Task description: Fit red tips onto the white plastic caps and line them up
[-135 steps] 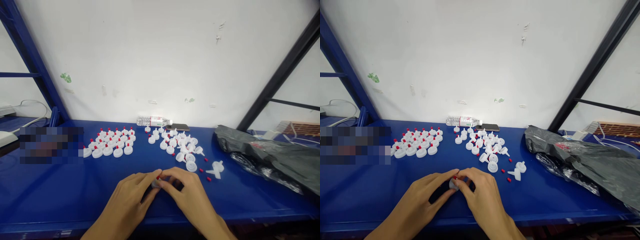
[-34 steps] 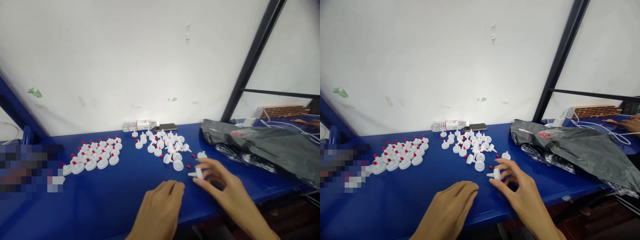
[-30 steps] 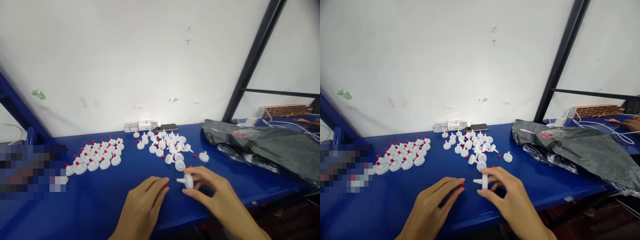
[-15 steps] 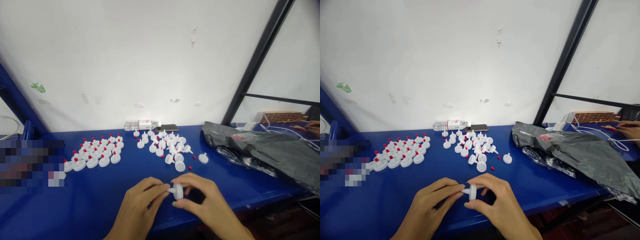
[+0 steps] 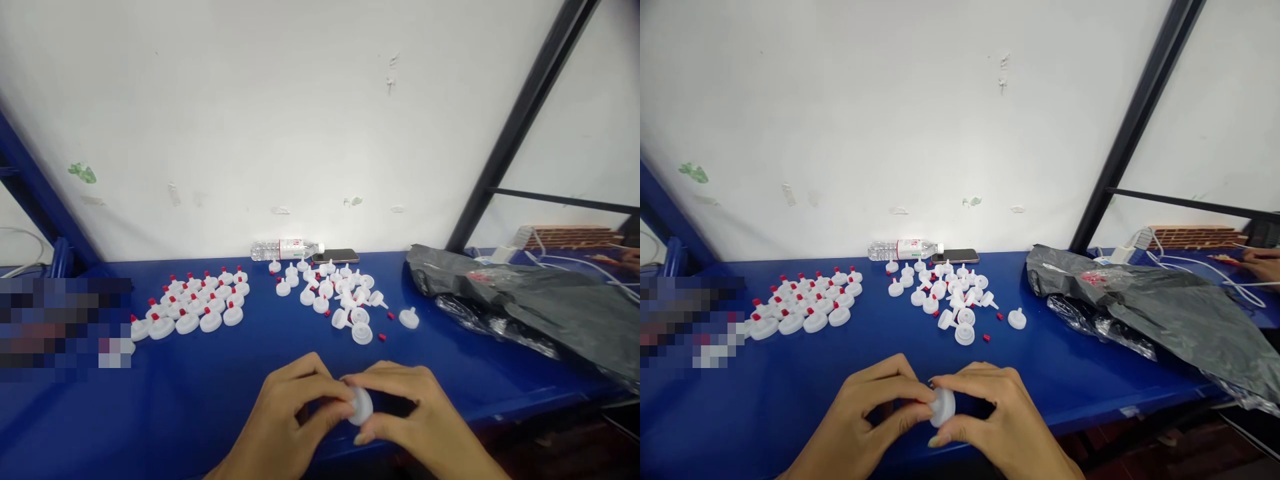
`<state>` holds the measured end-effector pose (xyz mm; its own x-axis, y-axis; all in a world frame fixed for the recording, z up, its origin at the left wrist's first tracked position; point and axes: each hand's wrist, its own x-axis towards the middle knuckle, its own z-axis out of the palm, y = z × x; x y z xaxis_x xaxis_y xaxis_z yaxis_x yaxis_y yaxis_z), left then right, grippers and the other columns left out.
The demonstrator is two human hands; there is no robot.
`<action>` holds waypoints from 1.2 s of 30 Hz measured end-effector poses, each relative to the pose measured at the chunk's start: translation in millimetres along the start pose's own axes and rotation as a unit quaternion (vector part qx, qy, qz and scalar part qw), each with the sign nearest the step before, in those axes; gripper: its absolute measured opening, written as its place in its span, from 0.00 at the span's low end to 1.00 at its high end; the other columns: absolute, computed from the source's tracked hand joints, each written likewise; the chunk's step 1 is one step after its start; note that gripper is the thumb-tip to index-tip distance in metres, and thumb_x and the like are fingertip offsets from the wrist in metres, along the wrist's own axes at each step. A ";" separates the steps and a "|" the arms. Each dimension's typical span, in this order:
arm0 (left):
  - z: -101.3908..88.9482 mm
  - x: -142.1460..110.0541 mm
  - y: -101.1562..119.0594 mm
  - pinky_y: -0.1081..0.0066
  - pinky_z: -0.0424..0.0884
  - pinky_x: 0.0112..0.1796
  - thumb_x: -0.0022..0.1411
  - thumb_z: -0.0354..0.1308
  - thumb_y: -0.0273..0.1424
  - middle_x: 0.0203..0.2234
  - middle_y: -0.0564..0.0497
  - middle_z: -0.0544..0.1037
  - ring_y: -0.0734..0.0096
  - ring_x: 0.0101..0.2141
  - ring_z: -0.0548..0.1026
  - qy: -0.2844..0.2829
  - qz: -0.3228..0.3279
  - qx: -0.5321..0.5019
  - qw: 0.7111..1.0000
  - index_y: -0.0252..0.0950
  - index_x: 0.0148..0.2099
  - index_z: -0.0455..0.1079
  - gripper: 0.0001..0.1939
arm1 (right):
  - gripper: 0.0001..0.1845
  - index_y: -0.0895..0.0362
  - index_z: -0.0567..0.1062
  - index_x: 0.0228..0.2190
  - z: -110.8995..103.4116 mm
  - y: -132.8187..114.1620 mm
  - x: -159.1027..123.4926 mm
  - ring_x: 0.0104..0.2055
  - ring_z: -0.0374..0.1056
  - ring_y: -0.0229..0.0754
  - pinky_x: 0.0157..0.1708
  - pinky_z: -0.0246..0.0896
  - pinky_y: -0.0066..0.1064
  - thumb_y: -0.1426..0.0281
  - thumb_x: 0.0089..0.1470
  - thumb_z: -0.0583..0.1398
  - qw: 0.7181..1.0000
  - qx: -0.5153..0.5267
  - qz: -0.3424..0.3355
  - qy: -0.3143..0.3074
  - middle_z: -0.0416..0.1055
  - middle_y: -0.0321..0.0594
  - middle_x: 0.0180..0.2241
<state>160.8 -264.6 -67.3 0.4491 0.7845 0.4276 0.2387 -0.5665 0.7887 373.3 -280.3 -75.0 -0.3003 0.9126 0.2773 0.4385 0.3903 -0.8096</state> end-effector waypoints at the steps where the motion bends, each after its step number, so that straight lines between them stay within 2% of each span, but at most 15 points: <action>1: 0.6 0.3 2.3 0.81 0.66 0.26 0.61 0.67 0.26 0.28 0.54 0.78 0.79 0.26 0.73 -0.015 -0.038 -0.021 0.999 0.43 0.37 0.83 0.06 | 0.19 0.45 0.85 0.43 -0.1 -0.5 0.1 0.44 0.78 0.50 0.46 0.74 0.37 0.56 0.47 0.73 1.000 -0.019 -0.013 -0.006 0.83 0.38 0.39; 3: 3.4 -1.0 4.8 0.81 0.65 0.25 0.56 0.69 0.25 0.27 0.55 0.78 0.80 0.25 0.73 -0.034 -0.086 -0.040 0.995 0.42 0.34 0.83 0.05 | 0.18 0.42 0.84 0.45 0.0 -1.3 0.5 0.52 0.75 0.53 0.53 0.71 0.42 0.57 0.51 0.71 0.996 -0.070 -0.049 -0.025 0.83 0.37 0.44; 6: 9.0 -4.7 4.1 0.81 0.66 0.27 0.58 0.66 0.22 0.29 0.54 0.78 0.79 0.26 0.73 -0.016 -0.066 0.004 0.998 0.40 0.34 0.82 0.08 | 0.20 0.38 0.79 0.52 1.2 -0.8 0.7 0.59 0.71 0.53 0.60 0.66 0.46 0.61 0.58 0.68 0.984 -0.145 -0.081 -0.061 0.81 0.35 0.48; 9: 7.5 -6.4 1.6 0.80 0.68 0.29 0.63 0.62 0.24 0.30 0.53 0.78 0.78 0.27 0.74 0.003 -0.045 0.058 0.997 0.39 0.33 0.81 0.08 | 0.26 0.40 0.78 0.55 3.2 2.7 -1.6 0.61 0.69 0.55 0.59 0.68 0.44 0.58 0.54 0.70 0.978 -0.195 -0.061 -0.049 0.79 0.35 0.52; 11: -2.3 -6.1 -0.2 0.80 0.68 0.29 0.65 0.61 0.26 0.30 0.53 0.78 0.78 0.27 0.74 0.013 -0.061 0.092 0.994 0.39 0.33 0.81 0.09 | 0.29 0.41 0.77 0.56 4.2 6.3 -4.3 0.61 0.69 0.55 0.57 0.71 0.42 0.55 0.52 0.70 0.974 -0.221 -0.039 -0.020 0.76 0.36 0.56; 13: -20.7 -6.2 -3.0 0.79 0.67 0.27 0.65 0.61 0.28 0.30 0.53 0.79 0.76 0.27 0.75 0.027 -0.084 0.146 0.985 0.40 0.35 0.82 0.08 | 0.28 0.41 0.76 0.57 4.7 9.9 -6.8 0.59 0.71 0.55 0.56 0.72 0.43 0.53 0.54 0.68 0.971 -0.239 -0.029 0.004 0.75 0.37 0.57; 16: -61.4 -11.5 -10.4 0.76 0.68 0.27 0.64 0.59 0.31 0.30 0.52 0.81 0.72 0.27 0.76 0.053 -0.130 0.248 0.959 0.42 0.37 0.83 0.10 | 0.23 0.41 0.77 0.55 4.9 13.0 -8.3 0.57 0.74 0.53 0.54 0.73 0.42 0.54 0.59 0.64 0.968 -0.246 -0.038 0.030 0.76 0.36 0.55; 21: -133.1 -33.7 -29.0 0.66 0.72 0.38 0.62 0.57 0.37 0.35 0.49 0.84 0.59 0.36 0.80 0.143 -0.196 0.380 0.892 0.42 0.38 0.83 0.12 | 0.17 0.44 0.80 0.50 6.5 12.9 -4.3 0.53 0.76 0.51 0.53 0.74 0.37 0.58 0.60 0.64 0.968 -0.232 -0.076 0.049 0.80 0.37 0.50; 24: -158.2 -42.6 -34.2 0.63 0.72 0.41 0.61 0.56 0.35 0.38 0.47 0.85 0.52 0.40 0.81 0.156 -0.248 0.439 0.849 0.42 0.39 0.82 0.13 | 0.14 0.45 0.80 0.49 7.5 12.4 -1.4 0.51 0.77 0.48 0.53 0.74 0.34 0.60 0.62 0.62 0.970 -0.223 -0.083 0.049 0.80 0.37 0.49; 28: -164.2 -42.2 -24.9 0.63 0.69 0.34 0.65 0.52 0.36 0.37 0.43 0.85 0.47 0.38 0.81 0.162 -0.279 0.517 0.793 0.40 0.42 0.82 0.16 | 0.13 0.46 0.79 0.49 7.6 12.2 -0.5 0.51 0.76 0.48 0.52 0.74 0.35 0.61 0.64 0.61 0.970 -0.227 -0.072 0.040 0.79 0.38 0.49; 33: -151.6 -38.9 -4.0 0.69 0.61 0.30 0.71 0.45 0.37 0.36 0.44 0.82 0.51 0.34 0.80 0.148 -0.308 0.586 0.735 0.38 0.51 0.77 0.20 | 0.11 0.47 0.79 0.46 7.8 9.9 -0.7 0.50 0.76 0.47 0.50 0.73 0.35 0.64 0.65 0.59 0.974 -0.204 -0.081 0.058 0.79 0.39 0.47; 36: -151.3 -43.2 -6.2 0.69 0.60 0.30 0.71 0.45 0.36 0.36 0.44 0.82 0.52 0.33 0.79 0.154 -0.320 0.583 0.731 0.36 0.52 0.75 0.20 | 0.09 0.49 0.80 0.39 7.1 7.2 -0.8 0.45 0.76 0.45 0.48 0.72 0.35 0.65 0.66 0.58 0.974 -0.173 -0.086 0.117 0.80 0.38 0.41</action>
<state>9.6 -256.8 -23.7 -0.2473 0.9007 0.3573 0.9671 0.2519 0.0342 370.6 -279.1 -84.7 -0.2121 0.8167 0.5367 0.6697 0.5214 -0.5288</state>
